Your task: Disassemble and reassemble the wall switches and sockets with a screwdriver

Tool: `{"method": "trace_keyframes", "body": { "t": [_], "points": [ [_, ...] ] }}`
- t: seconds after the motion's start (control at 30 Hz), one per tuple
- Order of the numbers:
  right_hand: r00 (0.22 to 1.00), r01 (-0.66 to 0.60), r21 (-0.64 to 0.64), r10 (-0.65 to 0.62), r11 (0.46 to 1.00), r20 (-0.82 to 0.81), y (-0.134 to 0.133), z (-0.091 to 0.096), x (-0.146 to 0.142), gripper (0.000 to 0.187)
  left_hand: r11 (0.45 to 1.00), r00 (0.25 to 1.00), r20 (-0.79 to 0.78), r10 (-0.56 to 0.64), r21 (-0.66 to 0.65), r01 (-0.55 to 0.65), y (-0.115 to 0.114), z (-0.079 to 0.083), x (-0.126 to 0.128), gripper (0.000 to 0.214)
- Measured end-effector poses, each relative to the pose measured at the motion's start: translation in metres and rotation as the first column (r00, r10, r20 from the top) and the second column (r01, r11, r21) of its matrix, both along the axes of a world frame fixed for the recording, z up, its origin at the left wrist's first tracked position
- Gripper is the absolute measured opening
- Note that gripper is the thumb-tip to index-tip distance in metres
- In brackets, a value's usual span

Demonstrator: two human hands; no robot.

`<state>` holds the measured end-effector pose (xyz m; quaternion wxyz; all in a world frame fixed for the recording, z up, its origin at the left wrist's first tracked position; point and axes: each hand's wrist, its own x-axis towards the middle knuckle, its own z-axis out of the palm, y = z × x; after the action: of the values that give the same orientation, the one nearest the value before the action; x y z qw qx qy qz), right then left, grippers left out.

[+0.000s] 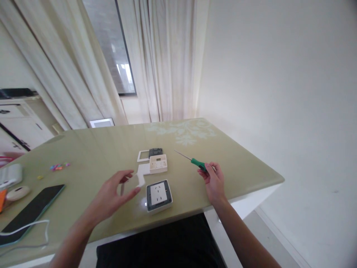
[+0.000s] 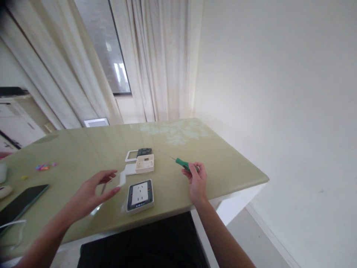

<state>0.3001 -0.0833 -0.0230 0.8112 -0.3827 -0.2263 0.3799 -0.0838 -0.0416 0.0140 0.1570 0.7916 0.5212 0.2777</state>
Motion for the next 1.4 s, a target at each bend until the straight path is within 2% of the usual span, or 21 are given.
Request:
{"method": "trace_keyframes", "body": {
  "t": [0.13, 0.2, 0.4, 0.57, 0.7, 0.8, 0.9, 1.03, 1.13, 1.2, 1.27, 1.3, 1.4],
  "points": [
    [0.999, 0.012, 0.001, -0.012, 1.0, -0.036, 0.002, 0.0, -0.001, 0.059, 0.969, 0.965, -0.104, -0.241, 0.022, 0.244, -0.022, 0.007, 0.064, 0.064],
    [0.999, 0.007, 0.001, -0.007, 1.0, -0.039, 0.003, 0.0, -0.002, 0.06, 0.961, 0.953, -0.135, -0.273, 0.013, 0.277, -0.026, 0.003, 0.08, 0.065],
    [1.0, -0.007, 0.002, 0.007, 1.0, -0.03, 0.004, -0.001, -0.003, 0.058, 0.956, 0.948, -0.157, -0.279, 0.048, 0.289, -0.03, -0.013, 0.076, 0.069],
    [0.999, 0.0, -0.003, 0.0, 1.0, -0.034, 0.004, -0.001, -0.003, 0.055, 0.96, 0.944, -0.195, -0.265, 0.043, 0.278, -0.037, -0.017, 0.081, 0.069],
    [0.999, 0.035, 0.008, -0.035, 0.999, -0.042, 0.003, -0.001, -0.004, 0.055, 0.971, 0.957, -0.174, -0.231, 0.026, 0.239, -0.041, -0.019, 0.074, 0.093],
    [0.996, 0.086, 0.029, -0.085, 0.996, -0.041, 0.002, -0.003, -0.005, 0.054, 0.973, 0.957, -0.177, -0.229, -0.002, 0.233, -0.038, -0.016, 0.08, 0.083],
    [0.985, 0.172, 0.068, -0.171, 0.983, -0.029, 0.001, -0.006, -0.006, 0.052, 0.956, 0.933, -0.216, -0.29, -0.016, 0.293, -0.025, -0.01, 0.118, 0.075],
    [0.946, 0.318, 0.152, -0.324, 0.936, 0.014, -0.001, -0.007, -0.008, 0.049, 0.92, 0.892, -0.248, -0.379, 0.0, 0.391, 0.011, -0.004, 0.209, 0.069],
    [0.915, 0.376, 0.218, -0.398, 0.901, 0.065, -0.004, -0.007, -0.009, 0.049, 0.929, 0.899, -0.267, -0.348, 0.029, 0.369, 0.039, -0.001, 0.276, 0.044],
    [0.91, 0.366, 0.247, -0.401, 0.897, 0.106, -0.005, -0.007, -0.011, 0.047, 0.937, 0.911, -0.267, -0.316, 0.063, 0.344, 0.052, 0.001, 0.306, 0.038],
    [0.914, 0.338, 0.256, -0.381, 0.906, 0.141, -0.007, -0.008, -0.011, 0.045, 0.94, 0.919, -0.266, -0.29, 0.103, 0.326, 0.058, 0.004, 0.318, 0.039],
    [0.916, 0.327, 0.254, -0.371, 0.91, 0.15, -0.007, -0.009, -0.011, 0.043, 0.939, 0.922, -0.266, -0.28, 0.124, 0.321, 0.059, 0.005, 0.317, 0.042],
    [0.928, 0.308, 0.235, -0.346, 0.922, 0.139, -0.01, -0.011, -0.01, 0.04, 0.934, 0.927, -0.284, -0.245, 0.189, 0.305, 0.053, 0.007, 0.281, 0.054]
  ]
}}
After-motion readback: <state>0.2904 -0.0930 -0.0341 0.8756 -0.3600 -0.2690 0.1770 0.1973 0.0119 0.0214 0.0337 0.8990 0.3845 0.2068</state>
